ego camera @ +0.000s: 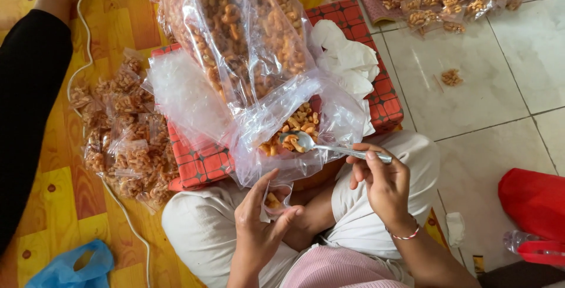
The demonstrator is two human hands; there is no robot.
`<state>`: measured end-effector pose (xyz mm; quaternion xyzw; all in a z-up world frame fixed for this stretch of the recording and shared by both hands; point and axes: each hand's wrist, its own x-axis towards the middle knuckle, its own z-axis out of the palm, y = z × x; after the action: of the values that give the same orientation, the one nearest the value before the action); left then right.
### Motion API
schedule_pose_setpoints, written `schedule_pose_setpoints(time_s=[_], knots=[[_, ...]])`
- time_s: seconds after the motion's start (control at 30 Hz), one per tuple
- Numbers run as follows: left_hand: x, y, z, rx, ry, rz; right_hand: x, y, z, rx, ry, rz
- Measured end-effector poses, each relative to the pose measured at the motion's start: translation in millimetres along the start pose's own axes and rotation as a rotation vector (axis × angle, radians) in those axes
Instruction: Manually portioning snacks from a large bulk bag into smaller individual plastic bags using a spoon.
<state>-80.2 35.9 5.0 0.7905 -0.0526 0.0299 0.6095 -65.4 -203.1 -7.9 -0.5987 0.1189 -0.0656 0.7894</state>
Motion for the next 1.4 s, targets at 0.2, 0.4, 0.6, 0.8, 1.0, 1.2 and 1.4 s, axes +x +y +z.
schedule_pose_setpoints(time_s=[0.2, 0.4, 0.6, 0.8, 1.0, 1.2, 1.4], knots=[[27.6, 12.0, 13.8, 0.066, -0.038, 0.129, 6.5, -43.2, -19.5, 0.055, 0.059, -0.097], [50.7, 16.5, 28.1, 0.323, -0.058, 0.302, 9.1, -88.7, -18.4, -0.178, -0.046, -0.143], [58.7, 0.2, 38.5, 0.316, -0.051, 0.225, 8.1, -107.1, 16.0, -0.596, -0.331, -0.437], [55.8, -15.5, 34.5, 0.306, -0.01, 0.123, 5.7, -111.3, 13.9, -0.594, -0.303, -0.422], [60.7, -18.8, 42.3, 0.318, -0.006, 0.203, 12.1, -98.5, 24.8, -0.67, -0.398, -0.471], [60.1, -26.5, 47.4, 0.27, -0.022, 0.138, 11.3, -106.1, 43.9, -0.86, -0.552, -0.753], [58.8, -27.7, 44.4, 0.198, 0.145, 0.164, -5.3, -112.8, 31.5, -0.82, -0.45, -0.835]])
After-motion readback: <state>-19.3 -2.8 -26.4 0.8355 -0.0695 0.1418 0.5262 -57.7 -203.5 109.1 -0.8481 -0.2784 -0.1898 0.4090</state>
